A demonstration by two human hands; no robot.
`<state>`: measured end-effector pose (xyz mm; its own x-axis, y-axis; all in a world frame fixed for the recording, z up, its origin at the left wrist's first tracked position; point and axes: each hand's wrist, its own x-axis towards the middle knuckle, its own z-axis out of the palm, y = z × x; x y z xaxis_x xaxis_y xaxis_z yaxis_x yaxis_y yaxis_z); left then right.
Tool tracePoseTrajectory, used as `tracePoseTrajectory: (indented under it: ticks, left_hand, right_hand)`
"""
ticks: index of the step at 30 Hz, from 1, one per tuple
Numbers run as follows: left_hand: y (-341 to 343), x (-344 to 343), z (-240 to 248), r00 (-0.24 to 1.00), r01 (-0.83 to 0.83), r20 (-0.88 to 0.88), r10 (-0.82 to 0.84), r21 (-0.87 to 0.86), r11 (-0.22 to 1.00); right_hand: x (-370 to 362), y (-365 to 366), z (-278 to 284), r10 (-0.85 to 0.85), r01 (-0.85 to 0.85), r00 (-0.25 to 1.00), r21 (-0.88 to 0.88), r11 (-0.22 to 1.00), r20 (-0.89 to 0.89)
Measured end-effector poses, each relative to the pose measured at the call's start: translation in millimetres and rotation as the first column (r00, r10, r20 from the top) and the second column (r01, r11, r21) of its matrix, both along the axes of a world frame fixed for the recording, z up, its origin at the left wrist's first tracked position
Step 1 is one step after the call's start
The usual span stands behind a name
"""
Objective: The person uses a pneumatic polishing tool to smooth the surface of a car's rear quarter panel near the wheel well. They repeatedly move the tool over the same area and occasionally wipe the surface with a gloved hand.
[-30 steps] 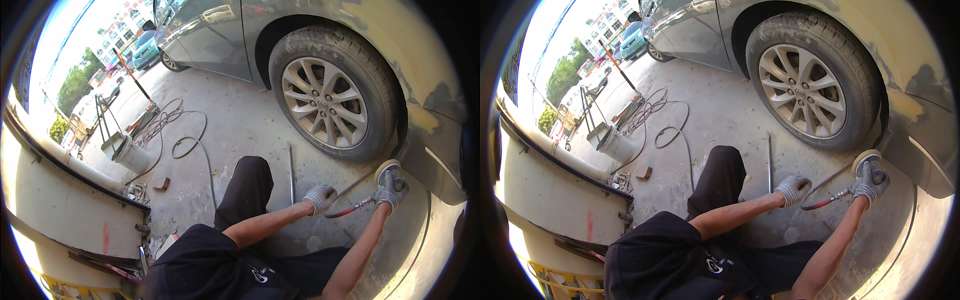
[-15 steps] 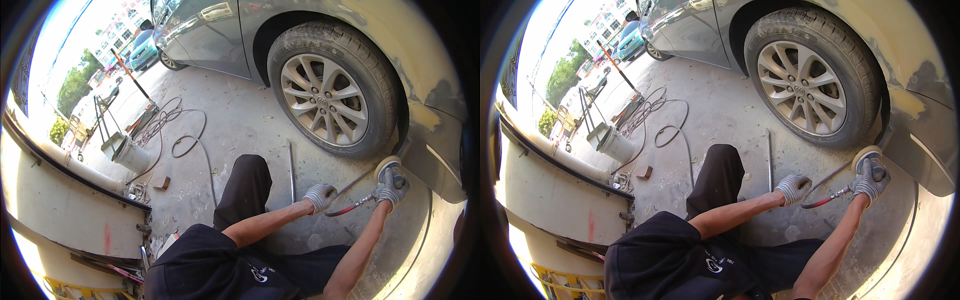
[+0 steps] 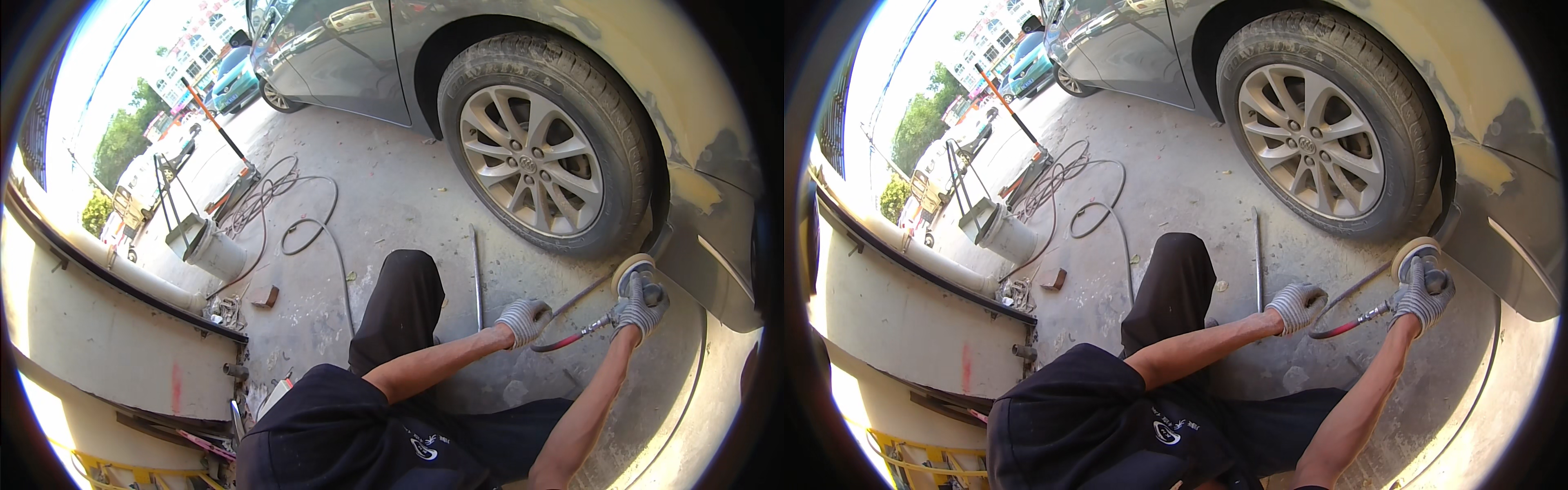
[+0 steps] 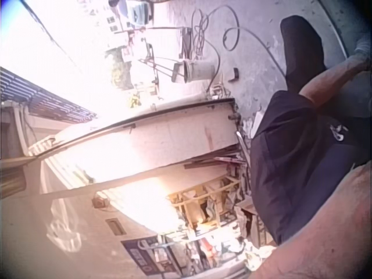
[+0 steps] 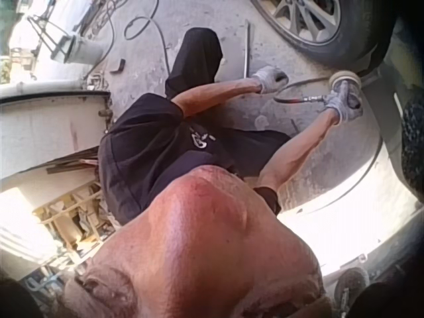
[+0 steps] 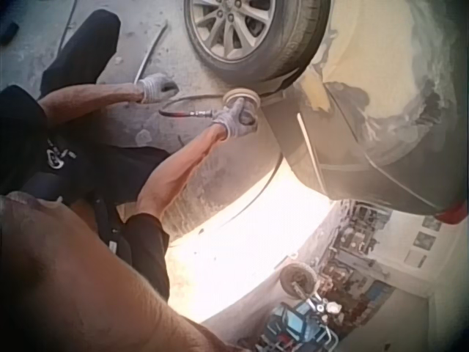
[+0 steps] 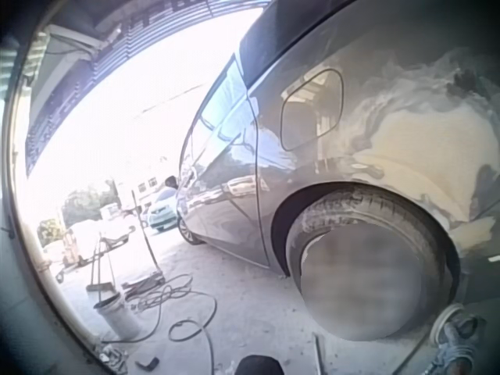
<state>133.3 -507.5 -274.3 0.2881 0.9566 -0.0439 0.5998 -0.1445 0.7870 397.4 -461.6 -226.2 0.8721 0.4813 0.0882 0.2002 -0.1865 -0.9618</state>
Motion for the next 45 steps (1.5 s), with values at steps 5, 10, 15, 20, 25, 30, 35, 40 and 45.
tracePoseTrajectory:
  ticks: [5, 10, 15, 20, 25, 30, 35, 40, 45]
  left_hand:
    - [-1, 2, 6, 1.0, 0.018, 0.008, -0.018, 0.001, 1.0]
    - [2, 5, -3, 1.0, 0.02, -0.012, -0.019, 0.098, 0.995]
    - [20, -2, 26, 0.997, -0.073, 0.047, 0.068, 0.111, 0.991]
    - [88, -10, 94, 0.996, -0.019, -0.051, 0.075, 0.683, 0.73]
    - [181, -19, 220, 0.977, 0.085, -0.148, 0.156, 0.932, 0.351]
    - [265, -9, 324, 0.961, 0.064, -0.094, 0.261, 0.991, 0.122]
    - [322, 12, 372, 0.975, -0.112, 0.08, 0.209, 0.983, 0.147]
    - [306, 78, 347, 0.976, -0.002, 0.012, 0.219, 0.999, -0.045]
    - [239, 124, 259, 0.457, 0.869, -0.869, -0.19, 0.482, -0.115]
  right_hand:
    - [3, 2, -6, 0.003, 0.0, 0.999, 0.058, 0.998, -0.046]
    - [-3, 0, -4, 0.013, -0.006, 0.998, 0.137, 0.991, -0.056]
    - [-25, -13, 29, -0.007, 0.012, 0.999, 0.101, 0.995, -0.053]
    - [-17, -9, 15, -0.023, 0.033, 0.998, 0.162, 0.986, -0.066]
    - [-21, -11, 18, -0.02, 0.034, 0.996, 0.18, 0.983, -0.082]
    - [-12, -10, 10, -0.057, 0.061, 0.998, 0.161, 0.985, -0.032]
    - [-17, -14, 14, -0.064, 0.064, 0.998, 0.109, 0.992, -0.007]
    - [-21, -10, 7, -0.066, 0.06, 0.997, 0.165, 0.985, 0.03]
    - [-4, -19, 11, -0.114, 0.112, 0.994, 0.136, 0.984, 0.004]
